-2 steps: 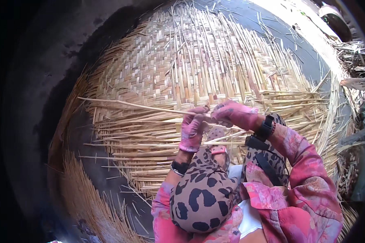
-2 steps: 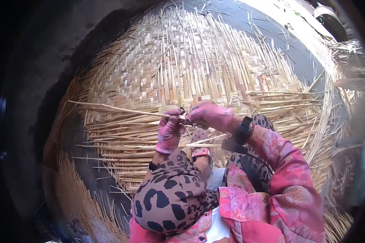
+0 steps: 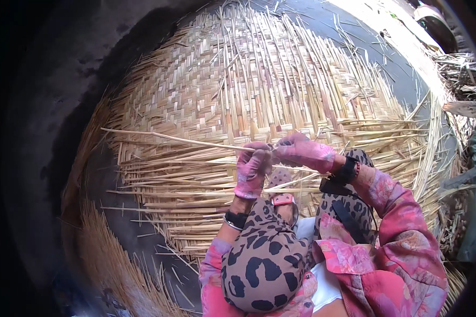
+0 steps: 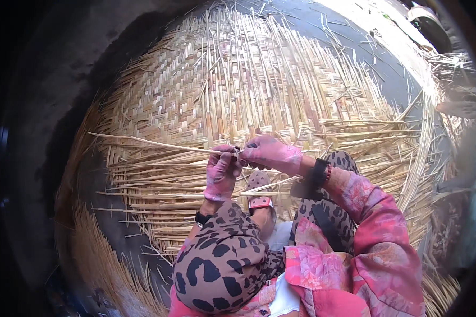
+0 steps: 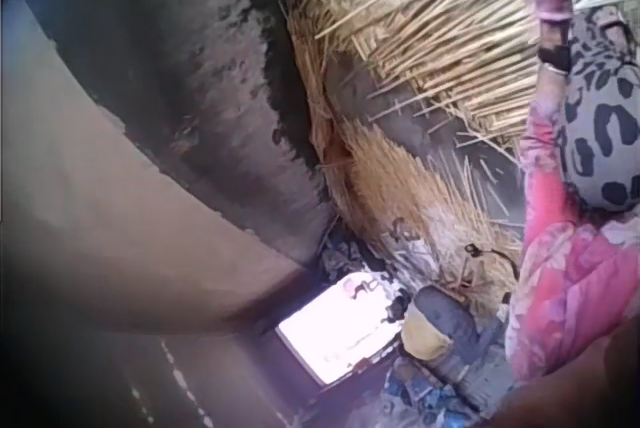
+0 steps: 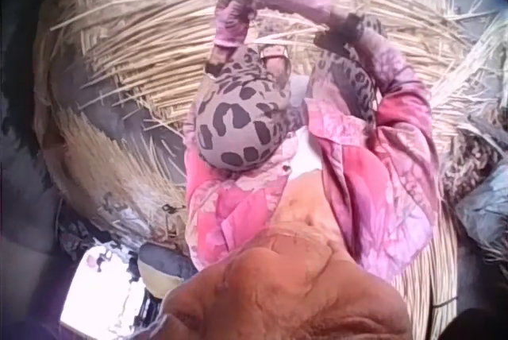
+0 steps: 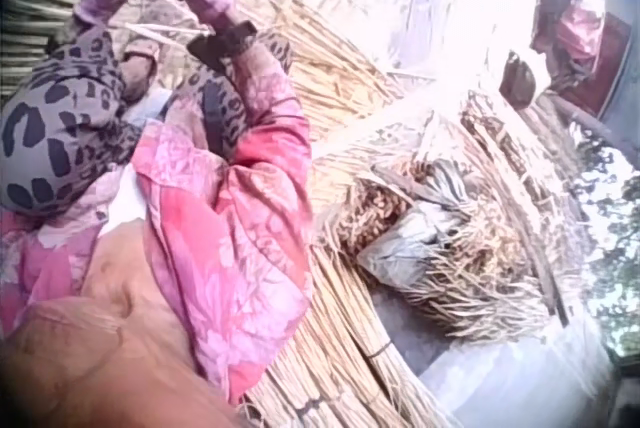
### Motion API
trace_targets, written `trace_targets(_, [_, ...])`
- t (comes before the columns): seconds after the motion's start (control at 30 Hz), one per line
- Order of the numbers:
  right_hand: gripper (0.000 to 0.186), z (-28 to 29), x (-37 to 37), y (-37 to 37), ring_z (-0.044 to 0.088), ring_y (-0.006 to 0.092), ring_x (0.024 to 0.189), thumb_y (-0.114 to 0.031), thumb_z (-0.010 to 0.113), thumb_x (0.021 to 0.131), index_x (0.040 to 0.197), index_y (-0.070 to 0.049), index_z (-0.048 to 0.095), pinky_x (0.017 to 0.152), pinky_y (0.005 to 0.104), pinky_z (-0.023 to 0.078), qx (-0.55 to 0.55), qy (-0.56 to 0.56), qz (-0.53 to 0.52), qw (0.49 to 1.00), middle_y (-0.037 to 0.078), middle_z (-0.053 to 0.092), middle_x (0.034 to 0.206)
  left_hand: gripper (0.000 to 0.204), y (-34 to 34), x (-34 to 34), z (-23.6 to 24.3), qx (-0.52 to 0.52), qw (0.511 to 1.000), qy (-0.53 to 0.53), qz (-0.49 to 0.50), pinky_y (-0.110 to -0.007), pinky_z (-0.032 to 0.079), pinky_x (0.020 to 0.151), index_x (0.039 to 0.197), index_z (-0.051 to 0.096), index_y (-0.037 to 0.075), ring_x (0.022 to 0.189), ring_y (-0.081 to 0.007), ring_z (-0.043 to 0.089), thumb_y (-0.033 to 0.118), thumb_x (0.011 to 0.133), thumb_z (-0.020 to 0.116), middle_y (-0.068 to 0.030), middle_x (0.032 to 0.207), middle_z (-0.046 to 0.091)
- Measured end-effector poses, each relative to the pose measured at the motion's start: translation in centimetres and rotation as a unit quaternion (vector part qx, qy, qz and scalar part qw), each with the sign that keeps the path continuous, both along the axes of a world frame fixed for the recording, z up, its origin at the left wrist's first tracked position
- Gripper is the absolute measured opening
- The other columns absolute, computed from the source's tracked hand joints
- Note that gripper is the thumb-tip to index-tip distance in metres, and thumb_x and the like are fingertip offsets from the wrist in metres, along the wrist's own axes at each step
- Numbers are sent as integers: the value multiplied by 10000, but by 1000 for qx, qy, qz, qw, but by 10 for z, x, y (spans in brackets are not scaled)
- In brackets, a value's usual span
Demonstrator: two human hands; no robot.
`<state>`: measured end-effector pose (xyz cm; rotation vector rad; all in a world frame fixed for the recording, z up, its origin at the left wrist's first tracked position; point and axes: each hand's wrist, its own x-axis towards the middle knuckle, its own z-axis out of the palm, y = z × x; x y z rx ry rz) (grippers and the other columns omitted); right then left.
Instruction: The recorder is weaving strips of bamboo or straw into a large patterned mat on the floor.
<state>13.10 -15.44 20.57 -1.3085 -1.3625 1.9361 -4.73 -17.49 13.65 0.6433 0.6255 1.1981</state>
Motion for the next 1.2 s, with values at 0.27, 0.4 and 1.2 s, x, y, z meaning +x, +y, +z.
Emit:
trace_targets(0.27, [143,-51,-7,37,591,303,675,-205,603,760,726,-66,603,603,393,473,440,-298,85,843,120,581,710,116,30,20,-39,-74,994,-43,68,-227,466,572,952,541,56,686,-110,571,144,879,563,-56,822,600])
trace_targets(0.4, [94,-54,-8,41,593,312,709,-169,585,758,728,-84,612,631,406,480,403,-315,66,857,110,587,736,118,44,21,-48,-79,994,-2,81,-251,451,504,916,543,45,598,-126,558,146,868,580,-70,748,598])
trace_targets(1.2, [184,-16,-18,39,636,288,651,-234,614,715,744,-56,652,599,362,502,419,-370,12,829,147,619,666,172,52,18,15,-132,979,124,96,-277,456,473,882,570,2,535,-161,568,157,833,626,-100,703,611])
